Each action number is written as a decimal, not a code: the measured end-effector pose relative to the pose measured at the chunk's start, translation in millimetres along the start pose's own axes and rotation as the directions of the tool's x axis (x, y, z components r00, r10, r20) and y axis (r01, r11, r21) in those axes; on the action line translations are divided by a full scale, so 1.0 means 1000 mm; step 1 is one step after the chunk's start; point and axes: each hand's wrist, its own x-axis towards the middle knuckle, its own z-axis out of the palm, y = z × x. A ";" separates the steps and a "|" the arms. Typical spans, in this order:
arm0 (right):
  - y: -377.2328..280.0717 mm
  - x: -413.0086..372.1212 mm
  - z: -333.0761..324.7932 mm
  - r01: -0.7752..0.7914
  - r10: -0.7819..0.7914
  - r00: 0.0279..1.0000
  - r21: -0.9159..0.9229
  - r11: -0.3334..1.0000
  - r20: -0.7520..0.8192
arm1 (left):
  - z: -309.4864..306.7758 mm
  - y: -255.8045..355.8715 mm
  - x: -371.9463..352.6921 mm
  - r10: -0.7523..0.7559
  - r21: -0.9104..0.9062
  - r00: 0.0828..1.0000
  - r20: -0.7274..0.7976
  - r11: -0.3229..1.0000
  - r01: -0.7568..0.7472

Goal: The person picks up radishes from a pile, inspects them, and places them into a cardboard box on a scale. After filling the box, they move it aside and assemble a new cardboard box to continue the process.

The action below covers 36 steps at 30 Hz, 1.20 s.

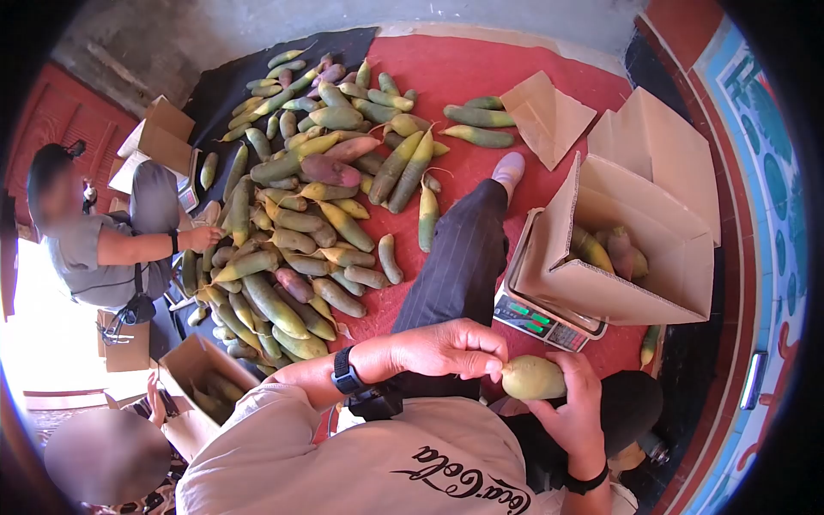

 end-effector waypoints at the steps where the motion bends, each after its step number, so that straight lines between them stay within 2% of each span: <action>1: 0.001 0.001 -0.002 -0.001 0.001 1.000 0.002 1.000 0.001 | -0.004 -0.003 0.001 -0.001 -0.001 1.000 -0.001 1.000 0.001; 3: 0.002 0.000 -0.012 0.030 -0.069 0.985 -0.238 0.971 -0.157 | -0.008 -0.009 0.004 -0.038 0.007 0.994 -0.100 0.999 0.039; 4: 0.007 -0.001 -0.019 -0.008 -0.043 0.980 -0.251 0.968 -0.195 | -0.011 -0.007 0.004 0.003 -0.029 0.991 -0.135 1.000 -0.007; 5: 0.018 -0.005 -0.028 -0.094 0.030 0.963 -0.232 0.968 -0.266 | -0.017 -0.009 0.004 -0.044 0.003 0.985 -0.168 0.999 0.046; 6: 0.029 -0.009 -0.036 -0.178 0.102 0.937 -0.207 0.962 -0.334 | -0.022 -0.017 0.006 0.031 0.010 0.975 -0.222 1.000 -0.030; 7: 0.034 -0.004 -0.045 -0.194 0.066 0.888 -0.241 0.951 -0.455 | -0.027 -0.023 0.007 0.106 0.020 0.955 -0.276 0.994 -0.105; 9: 0.050 0.002 -0.072 -0.255 0.058 0.834 -0.289 0.923 -0.548 | -0.037 -0.026 0.006 0.037 -0.095 0.956 -0.292 0.993 -0.067; 10: 0.046 0.012 -0.088 -0.257 0.054 0.853 -0.327 0.909 -0.520 | -0.040 -0.030 0.006 0.044 -0.114 0.955 -0.292 0.990 -0.081; 13: 0.069 0.027 -0.110 -0.202 -0.131 0.819 -0.495 0.845 -0.559 | -0.044 -0.036 0.008 0.059 -0.095 0.958 -0.282 0.991 -0.089; 17: 0.093 0.029 -0.112 -0.210 -0.121 0.796 -0.459 0.863 -0.593 | -0.048 -0.039 0.008 0.064 -0.073 0.962 -0.265 0.994 -0.087; 19: 0.103 0.019 -0.105 -0.209 -0.027 0.811 -0.332 0.920 -0.585 | -0.051 -0.041 0.008 0.068 -0.108 0.962 -0.266 0.989 -0.099; 20: 0.101 0.016 -0.102 -0.211 -0.024 0.810 -0.329 0.921 -0.586 | -0.051 -0.041 0.007 0.070 -0.143 0.962 -0.265 0.983 -0.111; 22: 0.095 0.009 -0.096 -0.191 -0.068 0.840 -0.410 0.892 -0.538 | -0.052 -0.042 0.007 0.065 -0.156 0.963 -0.262 0.982 -0.109; 26: 0.103 -0.014 -0.098 -0.232 -0.033 0.826 -0.392 0.890 -0.563 | -0.053 -0.042 0.008 0.065 -0.162 0.966 -0.252 0.981 -0.109; 28: 0.110 -0.028 -0.100 -0.279 -0.051 0.818 -0.472 0.836 -0.573 | -0.053 -0.040 0.009 0.056 -0.164 0.967 -0.247 0.982 -0.098; 36: 0.159 -0.088 -0.101 -0.361 -0.001 0.819 -0.517 0.776 -0.573 | -0.053 -0.041 0.012 0.045 -0.192 0.969 -0.243 0.977 -0.094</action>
